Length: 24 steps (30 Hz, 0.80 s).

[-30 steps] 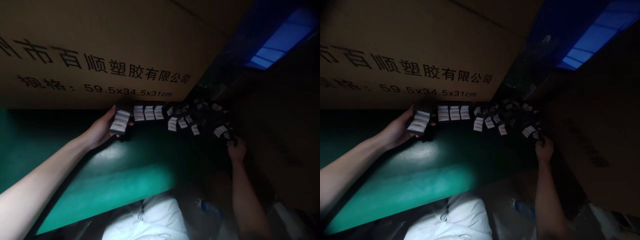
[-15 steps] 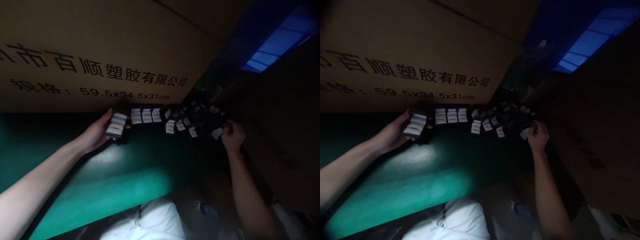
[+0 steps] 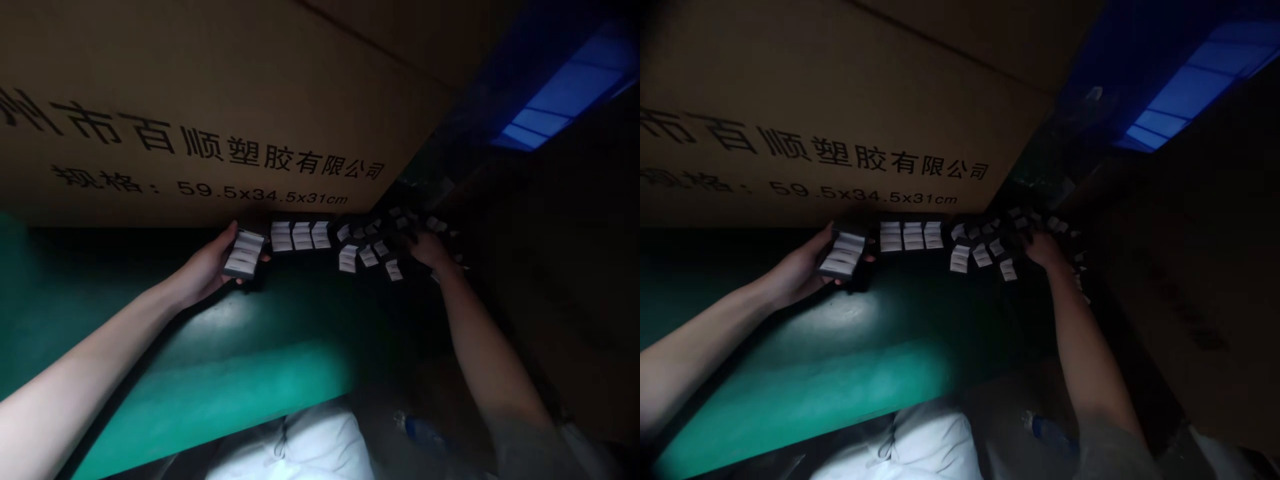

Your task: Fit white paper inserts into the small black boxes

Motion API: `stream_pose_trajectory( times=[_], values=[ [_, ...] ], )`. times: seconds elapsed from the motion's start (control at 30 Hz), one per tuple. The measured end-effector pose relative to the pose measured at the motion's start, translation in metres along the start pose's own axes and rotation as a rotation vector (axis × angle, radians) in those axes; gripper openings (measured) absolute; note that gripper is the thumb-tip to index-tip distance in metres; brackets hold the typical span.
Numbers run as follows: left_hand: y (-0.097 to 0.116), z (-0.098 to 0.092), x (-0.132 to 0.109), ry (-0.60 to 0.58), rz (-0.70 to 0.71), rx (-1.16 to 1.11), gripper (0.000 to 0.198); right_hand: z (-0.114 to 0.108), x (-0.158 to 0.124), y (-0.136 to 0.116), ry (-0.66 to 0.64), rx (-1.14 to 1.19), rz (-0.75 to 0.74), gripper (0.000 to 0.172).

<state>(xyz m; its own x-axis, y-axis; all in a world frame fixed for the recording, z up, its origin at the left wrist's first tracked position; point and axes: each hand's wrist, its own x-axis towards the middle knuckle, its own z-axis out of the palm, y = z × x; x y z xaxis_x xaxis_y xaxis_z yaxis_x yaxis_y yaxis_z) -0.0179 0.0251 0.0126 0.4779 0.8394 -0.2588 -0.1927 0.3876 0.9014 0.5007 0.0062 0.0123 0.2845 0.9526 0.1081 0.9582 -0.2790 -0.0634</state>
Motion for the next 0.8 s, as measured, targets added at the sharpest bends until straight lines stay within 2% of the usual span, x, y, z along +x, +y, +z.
stream_pose_trajectory(
  times=[0.1,0.27,0.47,0.57,0.7,0.8],
  values=[
    [0.002,0.003,0.000,0.016,-0.014,-0.003,0.049,0.002,-0.004,-0.002,0.037,-0.020,0.045,0.035],
    [0.002,0.004,-0.001,0.018,-0.007,0.011,0.049,-0.004,-0.019,-0.002,0.175,-0.035,0.040,0.032],
    [0.000,0.003,0.001,0.024,-0.006,0.035,0.050,-0.033,-0.032,0.002,0.401,-0.043,0.020,0.037],
    [0.001,0.005,0.000,0.045,-0.017,0.048,0.049,-0.051,-0.039,-0.003,0.547,-0.055,-0.007,0.037],
    [0.002,0.008,-0.001,0.039,-0.014,0.056,0.047,-0.072,-0.054,-0.032,0.660,-0.071,-0.113,0.046],
    [0.001,0.007,-0.001,0.006,0.003,0.047,0.048,-0.081,-0.068,-0.076,0.665,-0.003,-0.225,0.046]
  ],
)
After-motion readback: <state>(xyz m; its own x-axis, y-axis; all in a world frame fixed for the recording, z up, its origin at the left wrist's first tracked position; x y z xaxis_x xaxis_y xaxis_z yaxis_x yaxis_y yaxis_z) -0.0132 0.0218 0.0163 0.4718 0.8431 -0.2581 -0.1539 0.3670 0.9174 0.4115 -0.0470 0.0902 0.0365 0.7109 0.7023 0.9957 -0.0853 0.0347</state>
